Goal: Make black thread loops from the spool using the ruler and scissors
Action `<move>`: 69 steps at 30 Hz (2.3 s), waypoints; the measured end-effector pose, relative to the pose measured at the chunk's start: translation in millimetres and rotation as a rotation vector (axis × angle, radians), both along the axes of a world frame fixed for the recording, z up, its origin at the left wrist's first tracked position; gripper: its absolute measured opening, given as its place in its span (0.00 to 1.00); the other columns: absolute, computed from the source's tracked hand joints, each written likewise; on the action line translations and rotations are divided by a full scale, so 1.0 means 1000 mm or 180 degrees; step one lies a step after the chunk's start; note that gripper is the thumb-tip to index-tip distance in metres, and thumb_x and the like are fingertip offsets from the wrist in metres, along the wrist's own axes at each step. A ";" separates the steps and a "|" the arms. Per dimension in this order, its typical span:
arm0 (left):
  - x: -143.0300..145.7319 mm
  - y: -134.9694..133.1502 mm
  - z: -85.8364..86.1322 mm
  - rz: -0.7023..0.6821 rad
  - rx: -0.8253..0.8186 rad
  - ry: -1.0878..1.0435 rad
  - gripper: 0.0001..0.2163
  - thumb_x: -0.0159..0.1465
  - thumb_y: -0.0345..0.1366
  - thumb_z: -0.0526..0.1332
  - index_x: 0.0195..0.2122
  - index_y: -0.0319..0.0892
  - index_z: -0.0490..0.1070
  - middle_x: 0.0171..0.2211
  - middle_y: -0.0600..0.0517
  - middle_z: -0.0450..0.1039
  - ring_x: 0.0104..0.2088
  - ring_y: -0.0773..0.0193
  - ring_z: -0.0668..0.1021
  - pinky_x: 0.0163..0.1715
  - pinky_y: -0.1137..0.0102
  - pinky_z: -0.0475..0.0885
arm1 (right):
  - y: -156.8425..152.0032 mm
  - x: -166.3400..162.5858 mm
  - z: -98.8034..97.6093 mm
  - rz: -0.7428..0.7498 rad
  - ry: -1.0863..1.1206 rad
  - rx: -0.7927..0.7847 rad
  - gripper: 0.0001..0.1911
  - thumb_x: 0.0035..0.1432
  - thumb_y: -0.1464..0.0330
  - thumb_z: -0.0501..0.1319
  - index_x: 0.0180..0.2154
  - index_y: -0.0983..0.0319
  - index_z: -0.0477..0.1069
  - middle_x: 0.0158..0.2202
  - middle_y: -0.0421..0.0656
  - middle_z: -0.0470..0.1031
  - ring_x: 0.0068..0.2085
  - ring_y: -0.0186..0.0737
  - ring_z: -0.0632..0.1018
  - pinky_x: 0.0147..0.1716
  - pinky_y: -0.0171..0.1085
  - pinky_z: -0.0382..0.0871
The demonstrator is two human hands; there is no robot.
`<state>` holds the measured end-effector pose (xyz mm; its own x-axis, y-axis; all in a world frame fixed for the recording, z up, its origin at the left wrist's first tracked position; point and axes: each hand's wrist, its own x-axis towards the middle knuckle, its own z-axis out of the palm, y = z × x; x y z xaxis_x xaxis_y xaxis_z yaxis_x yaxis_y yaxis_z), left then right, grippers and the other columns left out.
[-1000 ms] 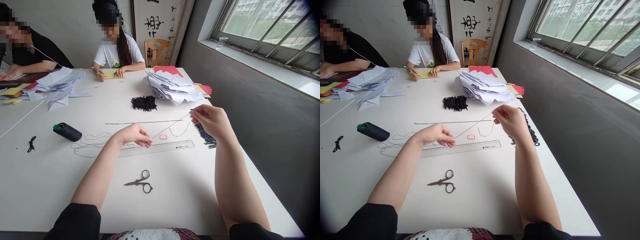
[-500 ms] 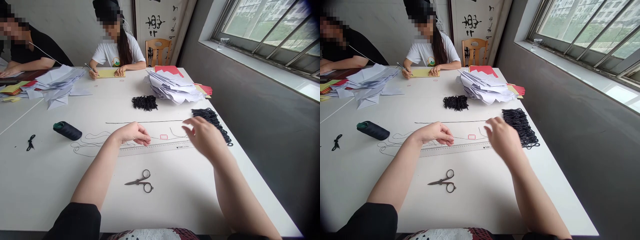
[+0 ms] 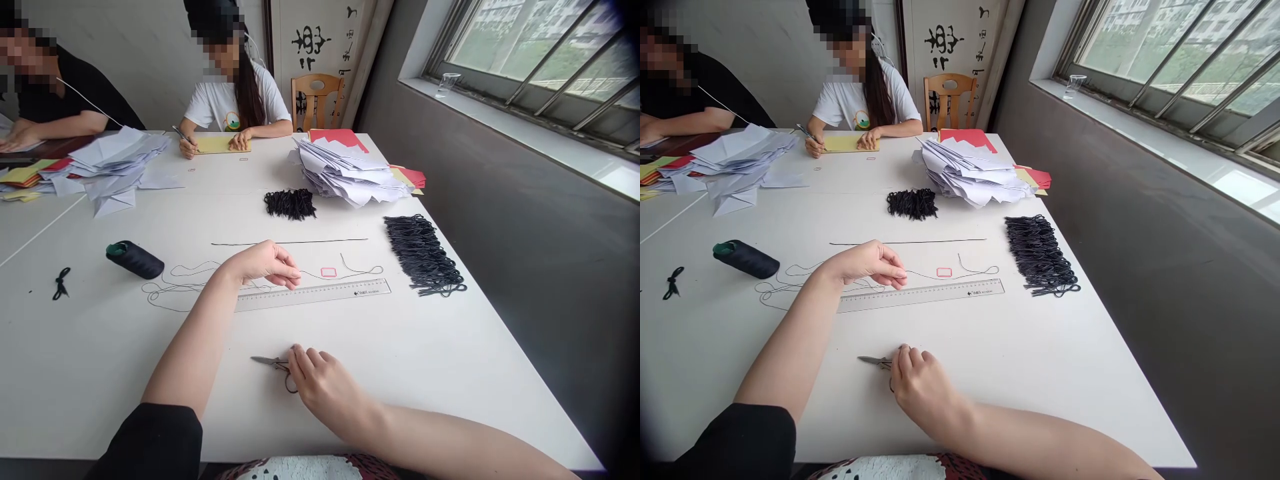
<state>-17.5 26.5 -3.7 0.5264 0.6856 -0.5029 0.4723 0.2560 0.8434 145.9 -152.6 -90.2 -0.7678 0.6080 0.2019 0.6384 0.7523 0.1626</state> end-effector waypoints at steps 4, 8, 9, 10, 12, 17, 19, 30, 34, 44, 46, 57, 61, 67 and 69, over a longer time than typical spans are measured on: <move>-0.001 0.001 -0.002 -0.0007 0.0024 -0.0005 0.10 0.51 0.39 0.72 0.29 0.39 0.78 0.32 0.46 0.81 0.36 0.60 0.82 0.39 0.71 0.75 | -0.015 -0.002 -0.006 0.0065 -0.0023 0.0078 0.21 0.52 0.79 0.55 0.49 0.78 0.71 0.46 0.61 0.74 0.38 0.46 0.77 0.24 0.38 0.70; -0.002 0.002 -0.004 -0.0002 0.0103 -0.0012 0.10 0.52 0.40 0.71 0.29 0.39 0.79 0.32 0.46 0.81 0.36 0.61 0.82 0.39 0.71 0.74 | -0.023 -0.007 -0.016 0.0012 -0.0003 0.0200 0.23 0.52 0.79 0.54 0.50 0.80 0.69 0.47 0.67 0.73 0.39 0.51 0.77 0.26 0.40 0.71; -0.001 0.003 -0.004 0.0023 0.0127 -0.0020 0.10 0.52 0.40 0.71 0.30 0.39 0.79 0.31 0.46 0.81 0.36 0.61 0.82 0.39 0.71 0.74 | -0.022 -0.008 -0.016 -0.0048 -0.0032 0.0195 0.23 0.51 0.79 0.54 0.50 0.81 0.69 0.46 0.67 0.73 0.38 0.51 0.77 0.25 0.40 0.71; -0.001 0.003 -0.004 0.0049 0.0146 -0.0029 0.10 0.52 0.41 0.71 0.30 0.39 0.79 0.31 0.47 0.81 0.35 0.62 0.82 0.39 0.71 0.74 | -0.020 -0.009 -0.015 -0.0117 -0.0075 0.0156 0.22 0.51 0.80 0.54 0.49 0.80 0.70 0.45 0.67 0.73 0.37 0.50 0.77 0.25 0.40 0.70; -0.001 0.003 -0.004 0.0094 0.0188 -0.0053 0.11 0.51 0.41 0.72 0.30 0.39 0.79 0.30 0.47 0.81 0.35 0.62 0.82 0.39 0.71 0.74 | -0.009 -0.010 -0.008 -0.0183 -0.0161 -0.0196 0.18 0.52 0.80 0.55 0.46 0.75 0.71 0.42 0.62 0.74 0.34 0.47 0.76 0.23 0.39 0.68; -0.002 0.001 -0.001 0.0079 0.0257 -0.0076 0.10 0.52 0.40 0.71 0.30 0.39 0.80 0.30 0.47 0.81 0.35 0.63 0.81 0.38 0.71 0.74 | 0.036 0.005 0.022 -0.0436 0.0816 -0.2115 0.07 0.57 0.73 0.60 0.39 0.62 0.68 0.38 0.44 0.71 0.28 0.34 0.71 0.25 0.33 0.63; -0.002 0.001 0.000 0.0088 0.0276 -0.0084 0.10 0.53 0.40 0.71 0.30 0.39 0.80 0.30 0.47 0.81 0.34 0.63 0.81 0.38 0.72 0.74 | 0.052 0.014 0.028 -0.0573 0.1712 -0.2558 0.06 0.59 0.68 0.61 0.36 0.62 0.64 0.34 0.40 0.69 0.29 0.31 0.69 0.29 0.32 0.63; -0.003 0.002 0.000 -0.0035 0.0346 -0.0008 0.09 0.54 0.40 0.70 0.30 0.40 0.80 0.32 0.48 0.81 0.35 0.64 0.81 0.37 0.74 0.73 | 0.068 0.028 0.027 -0.1040 0.2829 -0.3155 0.20 0.62 0.56 0.57 0.27 0.60 0.51 0.24 0.34 0.55 0.25 0.29 0.56 0.25 0.33 0.51; -0.002 0.001 0.000 -0.0054 0.0375 0.0030 0.08 0.54 0.40 0.70 0.30 0.40 0.80 0.32 0.49 0.81 0.35 0.65 0.80 0.37 0.74 0.73 | 0.069 0.027 0.028 -0.1040 0.2870 -0.3199 0.21 0.62 0.56 0.57 0.26 0.60 0.51 0.24 0.34 0.57 0.25 0.29 0.57 0.25 0.33 0.51; -0.002 0.002 0.000 -0.0019 0.0349 -0.0079 0.08 0.54 0.40 0.70 0.30 0.40 0.81 0.31 0.48 0.80 0.34 0.65 0.80 0.37 0.74 0.73 | 0.070 0.026 0.026 -0.0986 0.2919 -0.3175 0.19 0.63 0.57 0.57 0.27 0.60 0.53 0.25 0.35 0.57 0.26 0.30 0.58 0.26 0.33 0.53; -0.002 0.002 0.000 -0.0010 0.0345 -0.0085 0.08 0.54 0.39 0.70 0.29 0.40 0.81 0.31 0.48 0.81 0.34 0.65 0.80 0.36 0.75 0.73 | 0.070 0.026 0.025 -0.0977 0.2931 -0.3183 0.19 0.63 0.57 0.57 0.27 0.60 0.53 0.25 0.35 0.57 0.26 0.30 0.58 0.26 0.33 0.53; -0.003 0.004 -0.002 -0.0059 0.0289 -0.0116 0.08 0.54 0.40 0.70 0.30 0.40 0.81 0.31 0.49 0.81 0.34 0.65 0.80 0.37 0.75 0.73 | 0.073 0.026 0.024 -0.1057 0.2973 -0.3360 0.19 0.62 0.56 0.57 0.28 0.60 0.54 0.25 0.35 0.58 0.26 0.30 0.58 0.27 0.33 0.54; -0.004 0.005 -0.004 -0.0053 0.0277 -0.0129 0.08 0.54 0.40 0.70 0.30 0.40 0.81 0.31 0.48 0.81 0.34 0.65 0.80 0.37 0.75 0.73 | 0.073 0.026 0.025 -0.1110 0.2962 -0.3385 0.19 0.62 0.57 0.57 0.27 0.60 0.54 0.25 0.35 0.58 0.26 0.30 0.58 0.26 0.33 0.54; -0.003 0.004 -0.003 -0.0048 0.0245 -0.0121 0.08 0.54 0.40 0.70 0.30 0.41 0.81 0.31 0.48 0.81 0.34 0.65 0.80 0.37 0.74 0.73 | 0.074 0.026 0.025 -0.1094 0.2965 -0.3394 0.18 0.62 0.57 0.57 0.27 0.60 0.55 0.24 0.35 0.59 0.25 0.30 0.58 0.26 0.33 0.54; -0.003 0.003 -0.003 -0.0024 0.0249 -0.0107 0.08 0.54 0.40 0.70 0.29 0.40 0.81 0.31 0.48 0.81 0.34 0.65 0.80 0.37 0.74 0.73 | 0.074 0.028 0.025 -0.1090 0.2921 -0.3375 0.17 0.62 0.58 0.57 0.27 0.61 0.56 0.25 0.35 0.60 0.25 0.30 0.59 0.26 0.33 0.54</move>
<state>-20.0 29.7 -6.2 0.5474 0.7180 -0.4299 0.4450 0.1853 0.8762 173.4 -78.2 -64.9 -0.4058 0.9060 -0.1201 0.3793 0.0474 -0.9241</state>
